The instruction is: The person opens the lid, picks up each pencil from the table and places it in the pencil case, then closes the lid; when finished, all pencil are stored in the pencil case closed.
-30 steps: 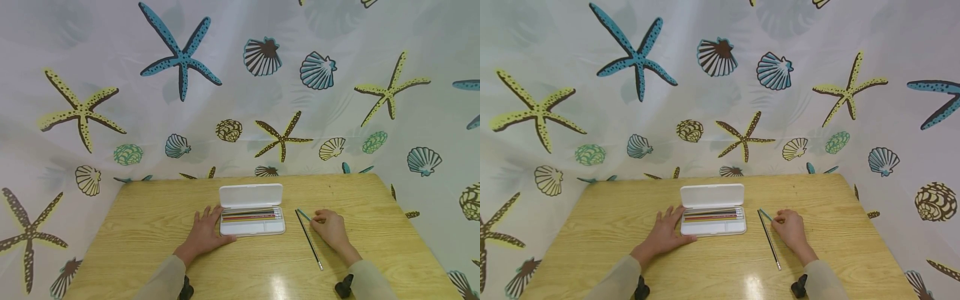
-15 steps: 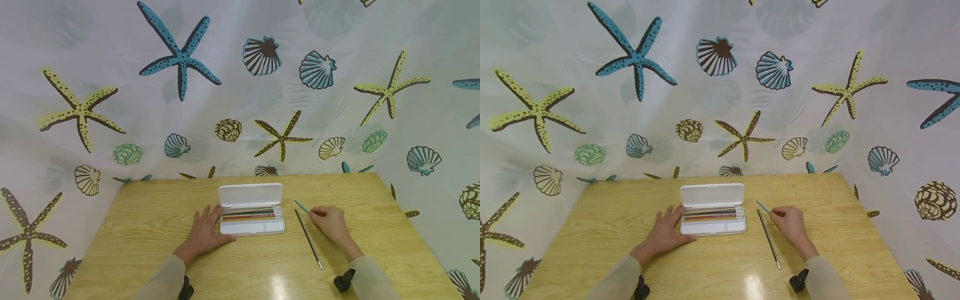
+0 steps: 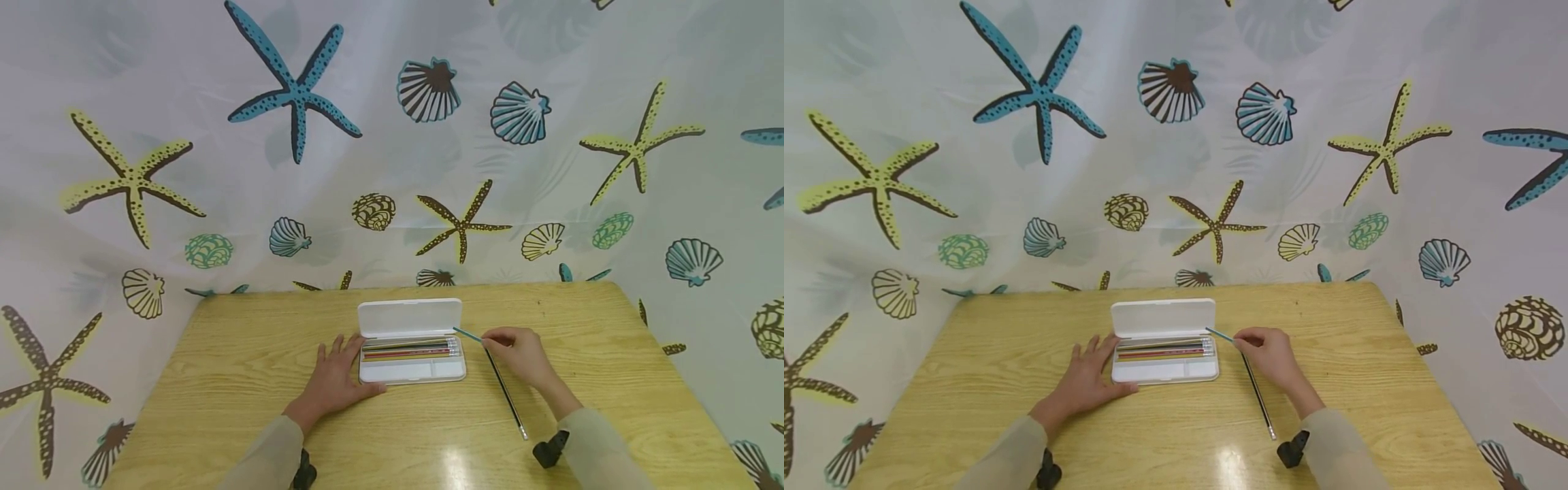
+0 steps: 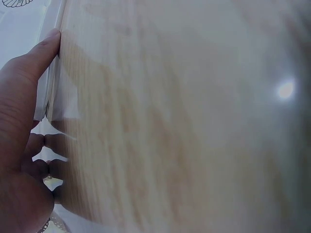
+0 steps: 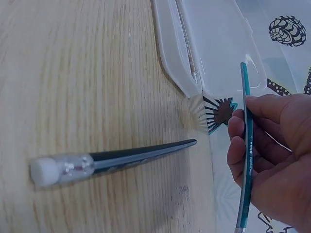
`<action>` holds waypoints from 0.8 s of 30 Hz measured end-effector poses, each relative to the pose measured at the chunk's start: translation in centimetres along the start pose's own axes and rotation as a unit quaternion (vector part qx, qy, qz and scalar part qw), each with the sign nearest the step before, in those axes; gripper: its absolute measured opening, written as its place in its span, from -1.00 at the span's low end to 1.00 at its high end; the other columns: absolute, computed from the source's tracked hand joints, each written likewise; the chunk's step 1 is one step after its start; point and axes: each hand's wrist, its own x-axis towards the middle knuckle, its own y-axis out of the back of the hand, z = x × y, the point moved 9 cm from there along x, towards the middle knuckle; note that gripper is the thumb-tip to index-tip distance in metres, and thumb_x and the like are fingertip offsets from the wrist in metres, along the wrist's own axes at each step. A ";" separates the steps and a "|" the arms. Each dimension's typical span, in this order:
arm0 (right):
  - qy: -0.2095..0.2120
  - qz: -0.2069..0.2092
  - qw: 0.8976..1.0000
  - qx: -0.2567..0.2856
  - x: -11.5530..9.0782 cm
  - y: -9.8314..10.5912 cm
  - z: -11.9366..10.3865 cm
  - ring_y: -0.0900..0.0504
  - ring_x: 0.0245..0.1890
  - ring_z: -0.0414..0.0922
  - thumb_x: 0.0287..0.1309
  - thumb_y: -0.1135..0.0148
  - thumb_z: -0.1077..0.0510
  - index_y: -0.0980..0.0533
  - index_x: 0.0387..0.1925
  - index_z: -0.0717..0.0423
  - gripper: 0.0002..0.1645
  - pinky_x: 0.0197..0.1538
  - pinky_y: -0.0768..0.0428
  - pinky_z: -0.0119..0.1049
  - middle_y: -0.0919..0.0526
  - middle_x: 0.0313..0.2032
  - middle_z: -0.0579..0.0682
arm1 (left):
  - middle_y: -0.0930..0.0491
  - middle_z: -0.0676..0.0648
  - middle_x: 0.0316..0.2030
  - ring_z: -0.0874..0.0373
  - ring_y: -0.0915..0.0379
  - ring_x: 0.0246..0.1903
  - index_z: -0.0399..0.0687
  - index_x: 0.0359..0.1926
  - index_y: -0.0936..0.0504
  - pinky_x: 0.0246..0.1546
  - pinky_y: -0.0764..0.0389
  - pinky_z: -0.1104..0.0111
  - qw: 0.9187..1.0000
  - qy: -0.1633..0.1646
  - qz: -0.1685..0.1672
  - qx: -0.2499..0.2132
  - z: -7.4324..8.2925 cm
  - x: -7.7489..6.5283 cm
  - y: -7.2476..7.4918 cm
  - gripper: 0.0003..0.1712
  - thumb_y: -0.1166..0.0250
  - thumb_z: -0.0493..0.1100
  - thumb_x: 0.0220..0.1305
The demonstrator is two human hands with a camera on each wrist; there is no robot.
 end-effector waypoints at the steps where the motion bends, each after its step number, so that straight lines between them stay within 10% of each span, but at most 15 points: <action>1: 0.002 -0.004 1.000 0.001 0.1 -0.2 -0.2 -0.68 -0.27 -0.22 0.41 -0.36 0.16 -0.76 -0.05 0.20 -0.78 -0.27 -0.63 -0.41 -0.83 -0.16 0.12 | -0.19 -0.25 0.62 -0.42 0.08 0.62 0.04 0.67 -0.15 0.51 0.18 -0.48 1.000 0.000 0.000 0.000 0.0 0.0 0.0 0.28 -0.42 0.53 0.12; 24: 0.048 -0.060 0.997 0.019 2.1 -5.7 -4.7 -0.70 -0.30 -0.24 0.32 -0.46 0.13 -0.81 -0.17 0.15 -0.82 -0.25 -0.63 -0.43 -0.85 -0.24 0.04 | -0.21 -0.25 0.61 -0.43 0.03 0.61 0.04 0.66 -0.17 0.50 0.12 -0.48 1.000 -0.009 0.014 0.001 -0.3 0.0 0.0 0.28 -0.43 0.53 0.11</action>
